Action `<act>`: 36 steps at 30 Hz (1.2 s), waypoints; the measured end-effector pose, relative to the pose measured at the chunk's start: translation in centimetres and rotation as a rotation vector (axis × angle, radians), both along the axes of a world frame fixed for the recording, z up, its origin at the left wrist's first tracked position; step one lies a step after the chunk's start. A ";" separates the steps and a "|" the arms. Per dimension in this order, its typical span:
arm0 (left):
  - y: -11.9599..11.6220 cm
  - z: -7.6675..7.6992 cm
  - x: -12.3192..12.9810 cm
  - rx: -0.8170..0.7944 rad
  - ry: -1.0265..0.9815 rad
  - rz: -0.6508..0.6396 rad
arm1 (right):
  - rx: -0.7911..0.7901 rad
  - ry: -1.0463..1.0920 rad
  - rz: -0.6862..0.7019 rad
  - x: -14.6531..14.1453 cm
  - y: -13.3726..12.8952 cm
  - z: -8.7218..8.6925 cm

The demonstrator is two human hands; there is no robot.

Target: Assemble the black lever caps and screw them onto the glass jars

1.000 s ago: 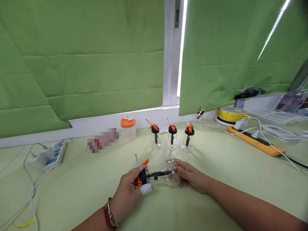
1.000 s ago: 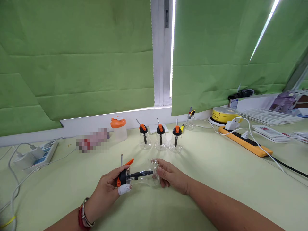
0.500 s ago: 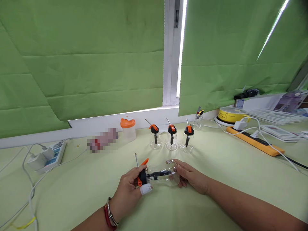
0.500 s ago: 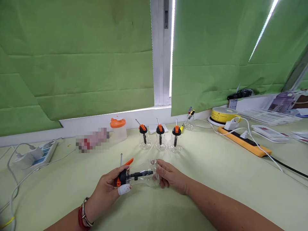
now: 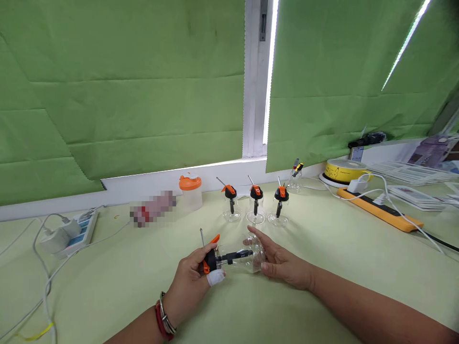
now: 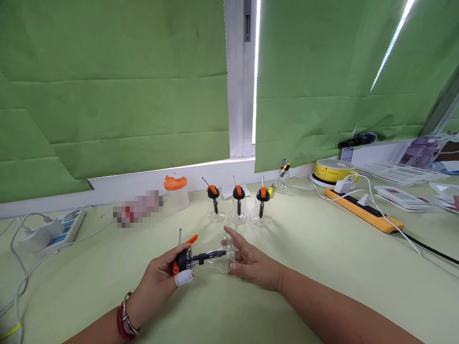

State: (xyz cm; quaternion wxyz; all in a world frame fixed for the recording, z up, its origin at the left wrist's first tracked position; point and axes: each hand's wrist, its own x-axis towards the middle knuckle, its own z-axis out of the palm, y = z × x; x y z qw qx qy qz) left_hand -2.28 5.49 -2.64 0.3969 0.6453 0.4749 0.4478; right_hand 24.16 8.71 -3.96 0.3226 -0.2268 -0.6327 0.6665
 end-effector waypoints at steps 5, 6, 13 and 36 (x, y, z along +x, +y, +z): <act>0.0 0.3 0.2 -0.009 -0.001 0.004 | -0.017 -0.020 -0.012 0.0 0.2 0.1; 0.0 0.3 0.2 -0.007 -0.003 0.001 | -0.020 -0.020 -0.010 0.0 0.2 0.1; 0.1 0.3 0.1 0.004 -0.003 -0.003 | -0.048 -0.020 -0.005 0.1 0.2 0.2; 0.0 0.2 -0.1 0.052 0.063 -0.016 | 0.008 -0.149 -0.085 0.1 0.5 -0.2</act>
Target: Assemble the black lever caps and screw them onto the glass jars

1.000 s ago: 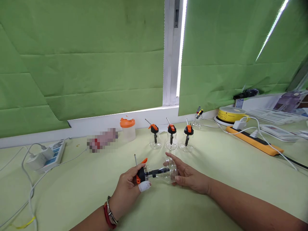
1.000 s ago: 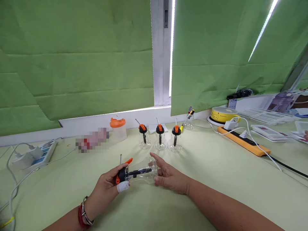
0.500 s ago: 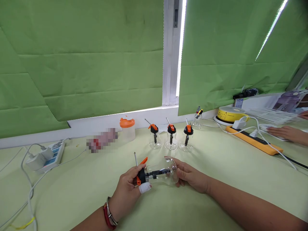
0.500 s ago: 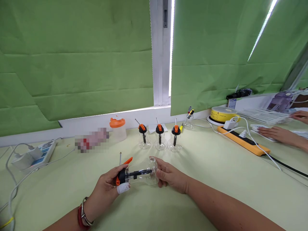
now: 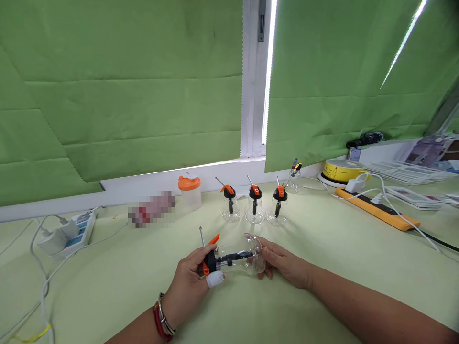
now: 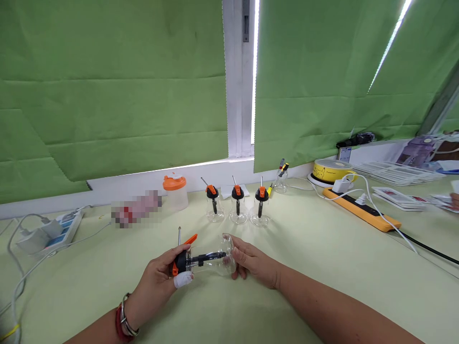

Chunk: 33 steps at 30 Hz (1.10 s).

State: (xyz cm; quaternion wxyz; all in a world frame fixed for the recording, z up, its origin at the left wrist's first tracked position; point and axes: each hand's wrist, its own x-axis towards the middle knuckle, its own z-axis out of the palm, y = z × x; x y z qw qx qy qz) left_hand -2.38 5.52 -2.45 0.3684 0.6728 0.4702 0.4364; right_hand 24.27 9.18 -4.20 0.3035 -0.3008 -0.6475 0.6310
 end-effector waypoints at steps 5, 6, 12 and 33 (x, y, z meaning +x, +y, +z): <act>0.3 -0.4 0.0 -0.048 -0.039 0.020 | 0.024 0.018 0.029 0.0 -0.3 0.4; 0.3 -0.5 0.0 -0.053 -0.045 0.017 | 0.032 0.019 0.030 0.0 -0.4 0.5; 0.4 -0.5 -0.1 -0.078 -0.077 0.009 | 0.034 0.106 0.049 -0.2 -0.5 0.6; 0.0 0.1 0.3 -0.053 -0.068 0.040 | -0.021 0.027 0.037 0.0 -0.2 0.6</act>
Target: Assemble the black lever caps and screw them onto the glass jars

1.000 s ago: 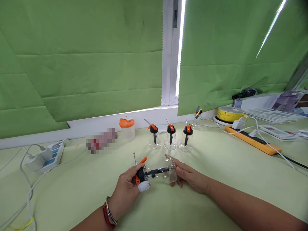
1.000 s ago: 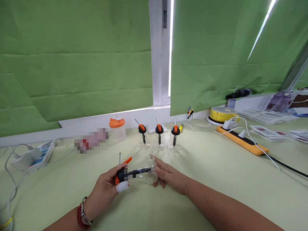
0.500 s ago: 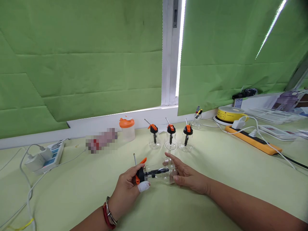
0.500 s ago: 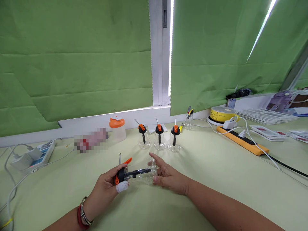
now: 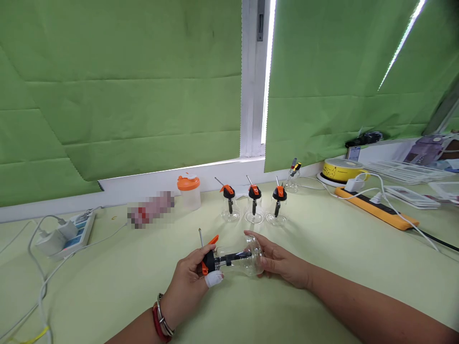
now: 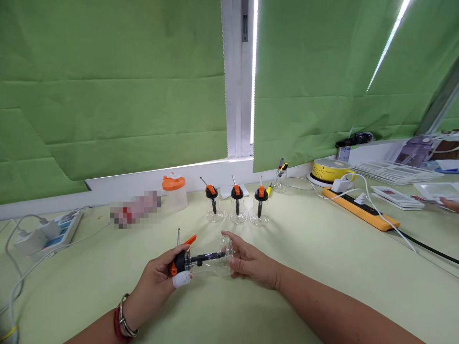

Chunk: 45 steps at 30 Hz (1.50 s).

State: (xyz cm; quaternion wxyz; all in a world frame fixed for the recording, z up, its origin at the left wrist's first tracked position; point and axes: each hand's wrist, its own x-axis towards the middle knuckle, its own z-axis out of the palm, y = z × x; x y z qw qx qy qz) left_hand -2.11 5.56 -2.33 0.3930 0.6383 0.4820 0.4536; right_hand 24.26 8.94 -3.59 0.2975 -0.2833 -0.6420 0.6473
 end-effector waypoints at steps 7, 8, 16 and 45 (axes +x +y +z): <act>-0.1 0.2 -0.1 0.010 0.053 -0.016 | 0.013 -0.021 -0.018 0.1 0.1 -0.4; -0.1 0.2 -0.1 0.017 0.064 -0.019 | 0.015 -0.024 -0.022 0.1 0.1 -0.4; -0.1 0.4 0.0 0.024 0.080 -0.021 | 0.051 -0.032 -0.018 0.1 0.3 -0.5; 0.0 0.5 0.1 0.003 0.017 -0.008 | 0.006 0.064 0.022 -0.1 -0.1 0.3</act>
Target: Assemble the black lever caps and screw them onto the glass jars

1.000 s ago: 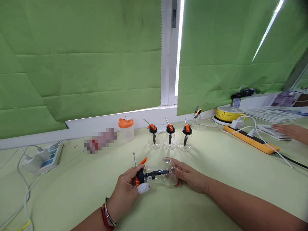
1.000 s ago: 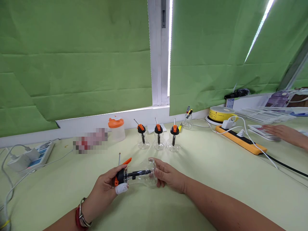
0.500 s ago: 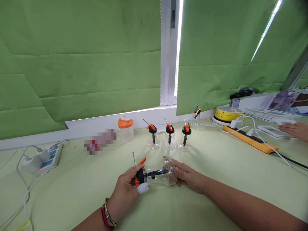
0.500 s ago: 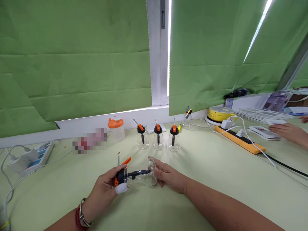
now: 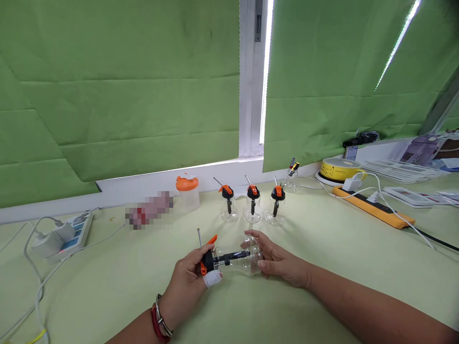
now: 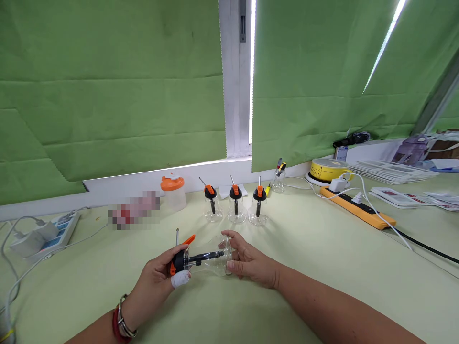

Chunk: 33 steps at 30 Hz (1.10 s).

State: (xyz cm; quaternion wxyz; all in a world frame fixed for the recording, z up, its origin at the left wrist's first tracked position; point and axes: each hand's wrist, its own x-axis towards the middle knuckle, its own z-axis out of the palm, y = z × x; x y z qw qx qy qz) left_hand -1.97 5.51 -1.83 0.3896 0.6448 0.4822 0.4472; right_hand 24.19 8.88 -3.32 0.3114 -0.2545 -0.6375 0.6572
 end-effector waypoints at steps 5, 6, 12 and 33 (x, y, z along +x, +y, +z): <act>0.0 -0.1 -0.1 0.010 0.019 -0.004 | -0.001 0.008 -0.001 0.0 0.1 -0.2; -0.1 0.0 -0.1 0.014 0.026 -0.004 | -0.001 0.013 -0.002 0.0 0.2 -0.3; -0.2 0.2 -0.1 0.031 0.062 0.001 | -0.013 -0.013 -0.027 0.0 0.2 -0.4; -0.2 0.0 -0.2 0.060 0.122 -0.026 | 0.030 -0.074 -0.044 -0.1 0.4 -0.3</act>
